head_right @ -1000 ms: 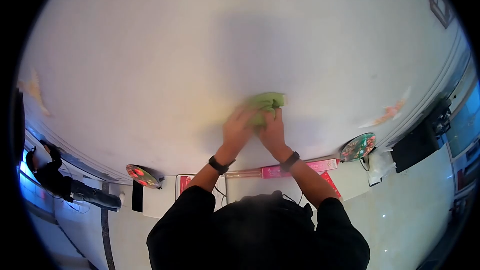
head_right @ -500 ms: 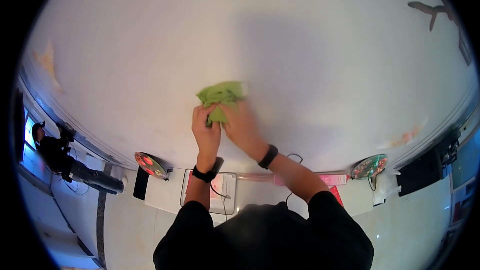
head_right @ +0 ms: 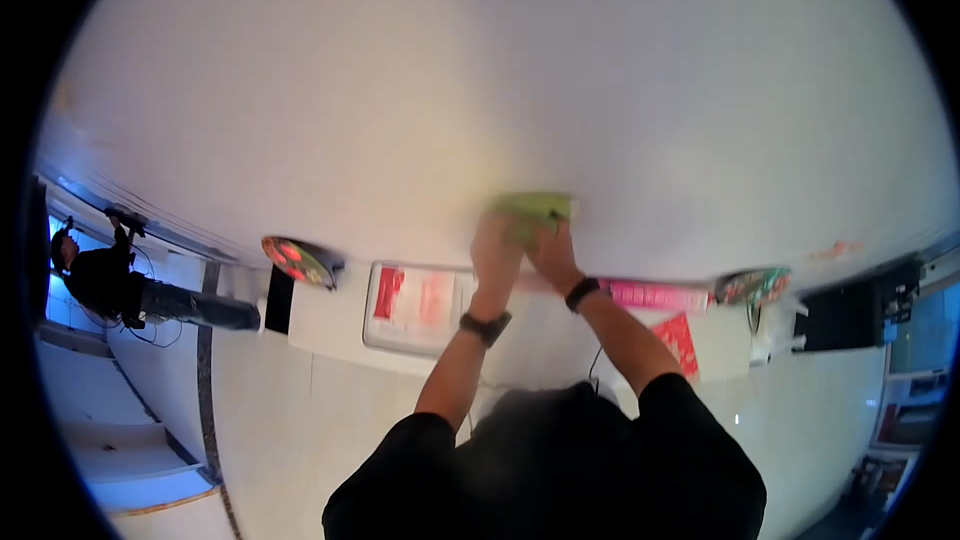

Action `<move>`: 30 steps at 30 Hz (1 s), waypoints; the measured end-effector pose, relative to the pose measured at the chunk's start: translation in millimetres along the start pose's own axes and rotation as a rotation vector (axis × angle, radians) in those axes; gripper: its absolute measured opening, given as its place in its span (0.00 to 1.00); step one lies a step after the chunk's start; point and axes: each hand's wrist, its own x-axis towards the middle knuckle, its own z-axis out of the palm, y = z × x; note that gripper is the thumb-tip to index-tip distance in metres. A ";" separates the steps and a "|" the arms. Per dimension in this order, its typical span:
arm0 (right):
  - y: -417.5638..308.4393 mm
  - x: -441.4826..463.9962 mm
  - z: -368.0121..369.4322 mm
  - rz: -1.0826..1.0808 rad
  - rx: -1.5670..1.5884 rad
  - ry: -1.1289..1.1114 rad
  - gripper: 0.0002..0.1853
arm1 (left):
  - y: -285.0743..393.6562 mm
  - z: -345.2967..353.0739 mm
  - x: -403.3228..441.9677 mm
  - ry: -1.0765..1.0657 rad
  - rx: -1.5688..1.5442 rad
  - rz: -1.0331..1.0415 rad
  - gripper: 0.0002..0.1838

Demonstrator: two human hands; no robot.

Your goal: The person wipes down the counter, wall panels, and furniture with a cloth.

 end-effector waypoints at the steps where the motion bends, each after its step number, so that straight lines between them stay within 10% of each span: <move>1: 9.2 -13.4 9.1 0.051 -0.023 0.055 0.22 | -5.9 7.2 -6.8 -0.035 -0.001 -0.051 0.16; 5: 9.1 -70.5 6.0 0.499 0.122 -0.298 0.22 | -67.5 45.1 -65.6 -0.267 -0.060 -0.208 0.16; 16: 15.7 -305.2 2.1 0.951 0.130 -0.380 0.23 | -111.0 109.5 -298.8 -0.709 -0.052 -0.563 0.18; 30: 36.6 -446.0 101.0 0.717 0.162 -0.553 0.26 | -189.4 104.7 -426.8 -0.649 0.305 -0.560 0.18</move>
